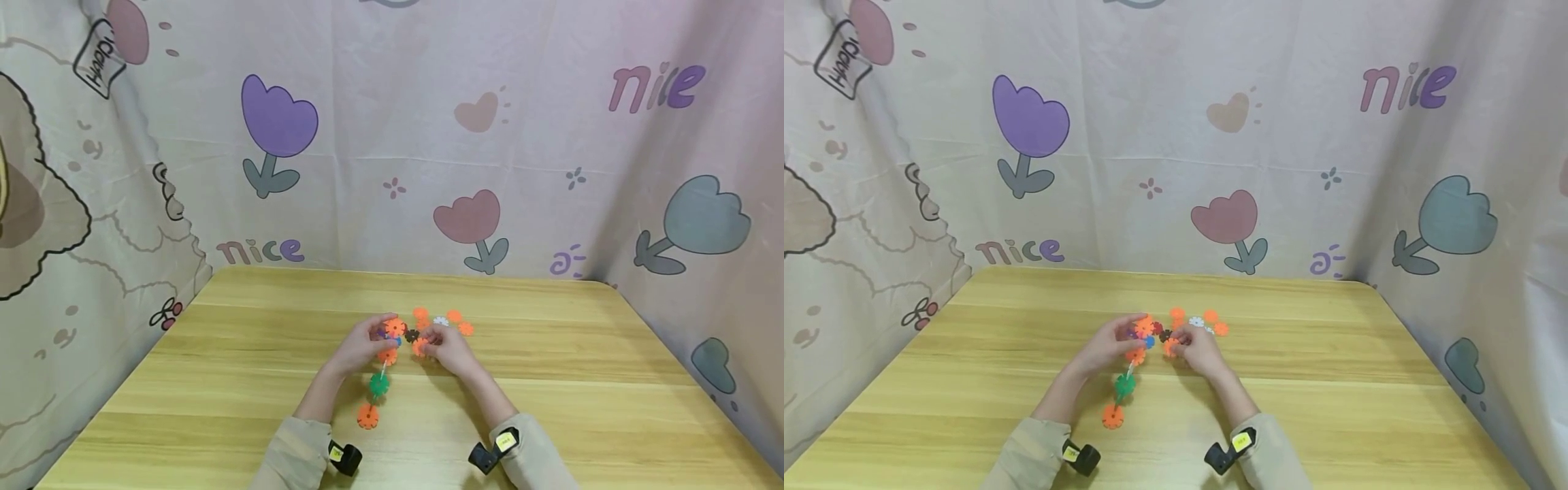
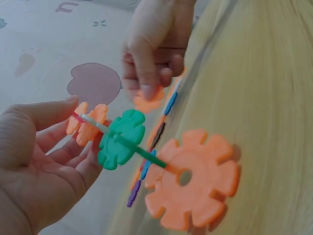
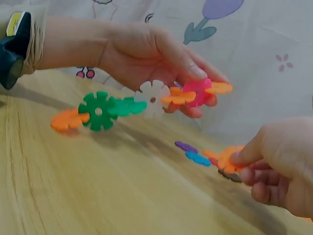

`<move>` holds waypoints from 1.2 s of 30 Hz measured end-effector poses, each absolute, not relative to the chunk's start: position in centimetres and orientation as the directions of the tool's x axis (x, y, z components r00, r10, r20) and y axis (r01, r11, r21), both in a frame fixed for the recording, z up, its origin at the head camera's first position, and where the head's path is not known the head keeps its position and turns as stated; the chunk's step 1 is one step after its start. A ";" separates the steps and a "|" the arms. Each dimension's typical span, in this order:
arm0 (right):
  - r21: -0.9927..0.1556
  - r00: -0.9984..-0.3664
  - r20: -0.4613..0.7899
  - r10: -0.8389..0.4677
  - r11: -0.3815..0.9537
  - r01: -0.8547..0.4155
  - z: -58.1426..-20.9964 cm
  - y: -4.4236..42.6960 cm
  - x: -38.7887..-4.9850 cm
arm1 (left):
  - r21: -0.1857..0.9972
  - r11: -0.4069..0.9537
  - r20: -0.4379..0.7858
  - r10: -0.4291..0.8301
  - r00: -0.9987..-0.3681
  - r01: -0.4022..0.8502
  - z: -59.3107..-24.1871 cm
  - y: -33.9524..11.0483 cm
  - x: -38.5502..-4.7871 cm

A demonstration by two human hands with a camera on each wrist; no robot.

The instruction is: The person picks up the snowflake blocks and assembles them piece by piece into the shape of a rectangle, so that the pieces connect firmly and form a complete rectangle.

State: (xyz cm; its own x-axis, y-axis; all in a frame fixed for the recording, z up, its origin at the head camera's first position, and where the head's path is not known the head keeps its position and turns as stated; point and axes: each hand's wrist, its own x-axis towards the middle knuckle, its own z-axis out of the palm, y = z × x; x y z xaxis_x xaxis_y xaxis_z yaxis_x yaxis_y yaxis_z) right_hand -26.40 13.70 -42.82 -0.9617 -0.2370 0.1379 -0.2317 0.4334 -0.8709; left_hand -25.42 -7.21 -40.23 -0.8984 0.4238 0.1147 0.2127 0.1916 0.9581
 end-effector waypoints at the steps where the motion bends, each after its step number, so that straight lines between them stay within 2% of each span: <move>1: -0.888 -0.964 0.134 -0.229 0.404 -0.219 -42.6 13.7 -26.3 | 0.958 0.191 0.116 0.419 -0.901 0.213 -40.2 -7.2 -25.4; 4: -0.935 -0.971 0.131 -0.198 0.301 -0.188 -41.6 13.5 -25.9 | 0.960 0.185 0.122 0.403 -0.907 0.211 -40.1 -7.1 -25.3; 9: -0.963 -0.970 0.182 -0.158 0.171 -0.209 -40.0 13.3 -25.4 | 0.961 0.176 0.131 0.385 -0.914 0.212 -39.8 -6.8 -25.3; 21: -0.971 -0.973 0.210 -0.093 0.094 -0.218 -40.0 13.0 -25.3 | 0.952 0.227 0.116 0.358 -0.926 0.207 -36.5 -6.5 -22.8; 30: -0.974 -0.964 0.210 -0.161 0.046 -0.220 -40.4 12.7 -25.3 | 0.959 0.195 0.130 0.350 -0.928 0.208 -39.5 -6.6 -24.9; 36: -0.973 -0.953 0.225 -0.202 0.009 -0.231 -40.8 12.8 -25.4 | 0.958 0.193 0.134 0.347 -0.928 0.210 -39.9 -6.8 -25.3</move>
